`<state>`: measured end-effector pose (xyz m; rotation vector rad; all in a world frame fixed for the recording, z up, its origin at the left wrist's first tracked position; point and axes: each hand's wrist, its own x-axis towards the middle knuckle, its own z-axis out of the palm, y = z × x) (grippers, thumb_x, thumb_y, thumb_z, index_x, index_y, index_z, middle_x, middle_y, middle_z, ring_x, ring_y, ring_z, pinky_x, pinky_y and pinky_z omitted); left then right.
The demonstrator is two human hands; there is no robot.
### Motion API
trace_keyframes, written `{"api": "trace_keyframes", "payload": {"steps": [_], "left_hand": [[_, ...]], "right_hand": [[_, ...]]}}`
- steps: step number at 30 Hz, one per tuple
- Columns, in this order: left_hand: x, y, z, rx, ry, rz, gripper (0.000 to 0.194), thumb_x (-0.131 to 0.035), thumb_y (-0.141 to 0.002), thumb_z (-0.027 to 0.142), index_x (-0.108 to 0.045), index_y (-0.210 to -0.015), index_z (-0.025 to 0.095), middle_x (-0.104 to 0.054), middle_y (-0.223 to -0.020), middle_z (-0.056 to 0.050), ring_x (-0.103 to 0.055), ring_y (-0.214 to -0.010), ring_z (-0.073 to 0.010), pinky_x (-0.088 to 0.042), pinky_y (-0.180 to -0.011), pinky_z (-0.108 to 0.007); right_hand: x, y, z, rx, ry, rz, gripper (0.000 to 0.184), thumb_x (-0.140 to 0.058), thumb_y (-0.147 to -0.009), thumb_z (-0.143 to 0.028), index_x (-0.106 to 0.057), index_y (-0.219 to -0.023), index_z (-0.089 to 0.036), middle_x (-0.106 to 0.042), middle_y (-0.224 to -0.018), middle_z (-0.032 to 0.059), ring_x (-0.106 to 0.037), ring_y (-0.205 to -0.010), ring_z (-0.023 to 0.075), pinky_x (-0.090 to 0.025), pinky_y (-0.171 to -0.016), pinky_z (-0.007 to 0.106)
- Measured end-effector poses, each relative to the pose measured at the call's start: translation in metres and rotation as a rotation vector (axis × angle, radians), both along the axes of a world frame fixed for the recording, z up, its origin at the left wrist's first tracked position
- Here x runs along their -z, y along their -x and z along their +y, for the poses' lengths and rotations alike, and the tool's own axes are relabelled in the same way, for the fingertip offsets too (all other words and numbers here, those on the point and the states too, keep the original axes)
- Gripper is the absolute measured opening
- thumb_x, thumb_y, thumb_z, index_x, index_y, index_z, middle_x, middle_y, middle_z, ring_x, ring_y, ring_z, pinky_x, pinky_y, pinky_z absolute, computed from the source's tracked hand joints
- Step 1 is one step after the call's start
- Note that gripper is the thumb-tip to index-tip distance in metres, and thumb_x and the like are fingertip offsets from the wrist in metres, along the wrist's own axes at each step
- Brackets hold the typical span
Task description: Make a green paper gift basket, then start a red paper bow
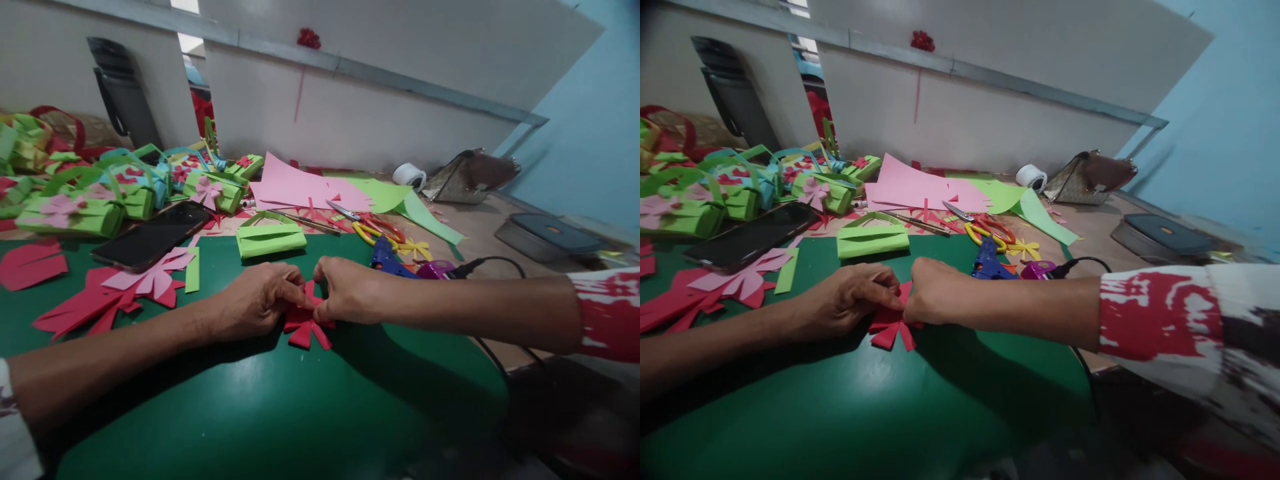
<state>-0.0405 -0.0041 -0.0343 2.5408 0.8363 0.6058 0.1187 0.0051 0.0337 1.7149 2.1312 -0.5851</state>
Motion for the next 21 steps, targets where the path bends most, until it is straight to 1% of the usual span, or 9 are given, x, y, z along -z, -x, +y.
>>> {"api": "trace_keyframes", "payload": {"steps": [4, 7, 9, 12, 15, 18, 21], "left_hand": [[-0.001, 0.0, -0.001, -0.009, 0.009, -0.105, 0.035, -0.042, -0.077, 0.002, -0.069, -0.09, 0.019, -0.058, -0.078, -0.002, -0.053, -0.069, -0.0113, -0.039, -0.06, -0.021], [-0.006, 0.002, -0.007, -0.048, -0.018, -0.159, 0.031, -0.041, -0.079, 0.003, -0.068, -0.089, 0.016, -0.055, -0.078, -0.003, -0.052, -0.067, -0.0107, -0.038, -0.059, -0.021], [-0.011, 0.005, -0.017, -0.073, -0.036, -0.11, 0.03, -0.041, -0.08, 0.004, -0.068, -0.087, 0.015, -0.053, -0.076, -0.003, -0.05, -0.067, -0.0111, -0.037, -0.059, -0.022], [-0.015, 0.011, -0.035, -0.053, -0.066, -0.008, 0.033, -0.04, -0.079, 0.004, -0.065, -0.096, 0.017, -0.053, -0.078, -0.004, -0.049, -0.068, -0.0133, -0.036, -0.059, -0.024], [-0.015, 0.014, -0.051, -0.05, -0.097, 0.097, 0.032, -0.039, -0.083, 0.009, -0.063, -0.101, 0.02, -0.053, -0.081, -0.005, -0.048, -0.071, -0.0156, -0.035, -0.06, -0.027], [-0.014, 0.013, -0.059, -0.045, -0.105, 0.17, 0.028, -0.037, -0.088, 0.015, -0.062, -0.102, 0.02, -0.053, -0.082, -0.005, -0.047, -0.072, -0.0165, -0.033, -0.061, -0.029], [-0.014, 0.012, -0.06, -0.032, -0.108, 0.176, 0.025, -0.037, -0.091, 0.02, -0.06, -0.102, 0.02, -0.054, -0.085, -0.005, -0.047, -0.073, -0.0165, -0.033, -0.062, -0.029]], "right_hand": [[0.004, -0.002, 0.0, -0.03, -0.04, 0.009, 0.057, -0.067, -0.058, -0.03, -0.051, -0.11, -0.015, -0.063, -0.088, 0.0059, -0.06, -0.071, 0.021, -0.038, -0.046, 0.025], [0.005, -0.005, 0.001, -0.064, -0.06, 0.013, 0.057, -0.067, -0.058, -0.032, -0.05, -0.11, -0.016, -0.063, -0.089, 0.0062, -0.06, -0.073, 0.0222, -0.038, -0.048, 0.026], [0.005, -0.006, 0.001, -0.087, -0.072, 0.019, 0.057, -0.067, -0.059, -0.032, -0.05, -0.111, -0.016, -0.063, -0.092, 0.0068, -0.06, -0.076, 0.023, -0.039, -0.05, 0.027], [0.003, -0.007, 0.0, -0.12, -0.096, 0.029, 0.059, -0.066, -0.06, -0.032, -0.048, -0.114, -0.016, -0.062, -0.1, 0.0084, -0.06, -0.084, 0.0251, -0.041, -0.055, 0.028], [0.002, -0.007, -0.001, -0.153, -0.104, 0.038, 0.064, -0.067, -0.06, -0.03, -0.046, -0.119, -0.016, -0.062, -0.101, 0.0093, -0.06, -0.087, 0.026, -0.042, -0.058, 0.03], [0.002, -0.006, -0.002, -0.189, -0.116, 0.044, 0.065, -0.066, -0.061, -0.028, -0.045, -0.121, -0.015, -0.06, -0.108, 0.0121, -0.058, -0.095, 0.028, -0.044, -0.064, 0.032], [0.003, -0.005, -0.002, -0.23, -0.126, 0.061, 0.066, -0.065, -0.062, -0.026, -0.044, -0.123, -0.016, -0.058, -0.113, 0.0125, -0.056, -0.1, 0.0282, -0.045, -0.07, 0.032]]}}
